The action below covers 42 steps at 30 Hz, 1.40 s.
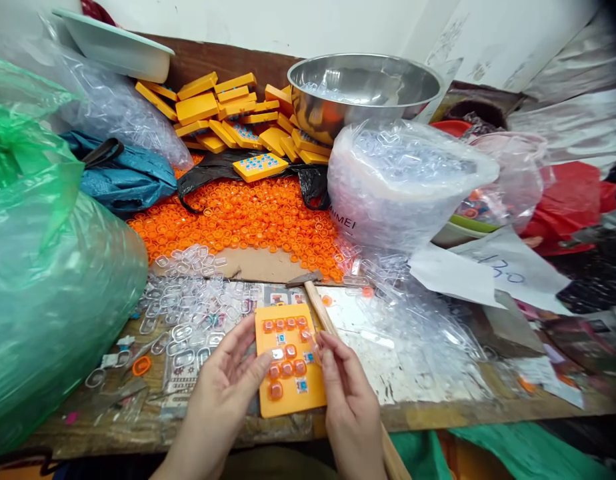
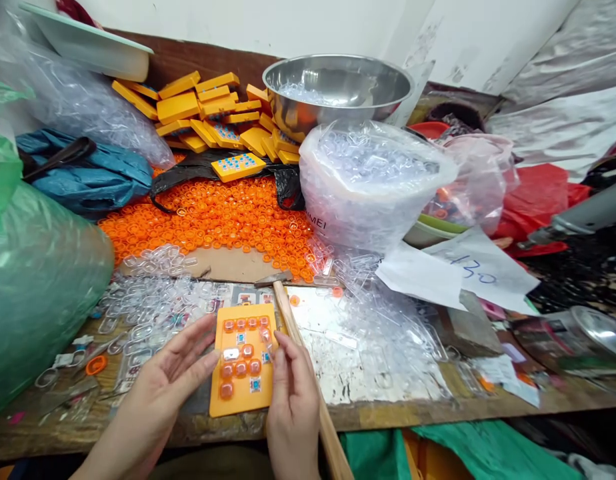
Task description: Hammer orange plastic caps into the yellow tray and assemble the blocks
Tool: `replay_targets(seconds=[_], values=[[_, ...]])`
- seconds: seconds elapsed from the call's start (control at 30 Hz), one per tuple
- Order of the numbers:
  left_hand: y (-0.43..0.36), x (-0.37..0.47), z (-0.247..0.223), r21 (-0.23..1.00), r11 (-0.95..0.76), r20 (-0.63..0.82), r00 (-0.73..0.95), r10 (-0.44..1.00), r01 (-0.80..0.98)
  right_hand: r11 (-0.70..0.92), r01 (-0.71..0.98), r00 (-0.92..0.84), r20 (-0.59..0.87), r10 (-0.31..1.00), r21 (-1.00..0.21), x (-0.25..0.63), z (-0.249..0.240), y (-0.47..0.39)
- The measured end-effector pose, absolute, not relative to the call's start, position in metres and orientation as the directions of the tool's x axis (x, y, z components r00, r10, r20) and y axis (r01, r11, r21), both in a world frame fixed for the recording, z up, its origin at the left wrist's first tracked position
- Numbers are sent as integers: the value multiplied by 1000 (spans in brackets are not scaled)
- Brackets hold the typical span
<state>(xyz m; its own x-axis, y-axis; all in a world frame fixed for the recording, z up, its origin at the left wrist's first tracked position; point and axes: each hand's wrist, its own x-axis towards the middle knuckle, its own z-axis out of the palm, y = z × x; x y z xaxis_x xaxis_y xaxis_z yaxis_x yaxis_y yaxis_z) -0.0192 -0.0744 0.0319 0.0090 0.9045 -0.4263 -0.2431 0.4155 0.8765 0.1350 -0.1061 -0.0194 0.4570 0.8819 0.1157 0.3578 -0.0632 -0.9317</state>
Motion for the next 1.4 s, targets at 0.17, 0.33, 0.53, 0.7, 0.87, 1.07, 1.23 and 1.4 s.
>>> replay_targets(seconds=[0.17, 0.33, 0.53, 0.7, 0.87, 1.07, 1.23, 1.4], values=[[-65, -10, 34, 760, 479, -546, -31, 837, -439, -94, 120, 552, -12, 834, -988, 126, -34, -105], [-55, -1, 36, 561, 596, -561, 266, 784, -574, -11, 19, 524, 1, 852, -1000, 127, -30, -103], [-64, -7, 30, 497, 600, -516, 342, 785, -627, 148, 66, 539, 160, 827, -987, 137, -8, -106], [-72, -9, 28, 486, 590, -498, 351, 793, -644, 64, -79, 373, 30, 927, -995, 126, 27, -104], [-77, -8, 26, 473, 569, -484, 341, 806, -672, -149, -167, 443, -209, 872, -975, 111, 33, -103], [-82, -2, 28, 505, 538, -425, 348, 836, -675, 154, 261, 407, 253, 878, -953, 114, 19, -103], [-85, 2, 34, 511, 532, -440, 326, 837, -675, 328, 682, 256, 634, 730, -653, 122, 17, -104], [-87, 2, 37, 541, 512, -497, 237, 835, -667, 127, 451, 395, 325, 859, -883, 126, 12, -100]])
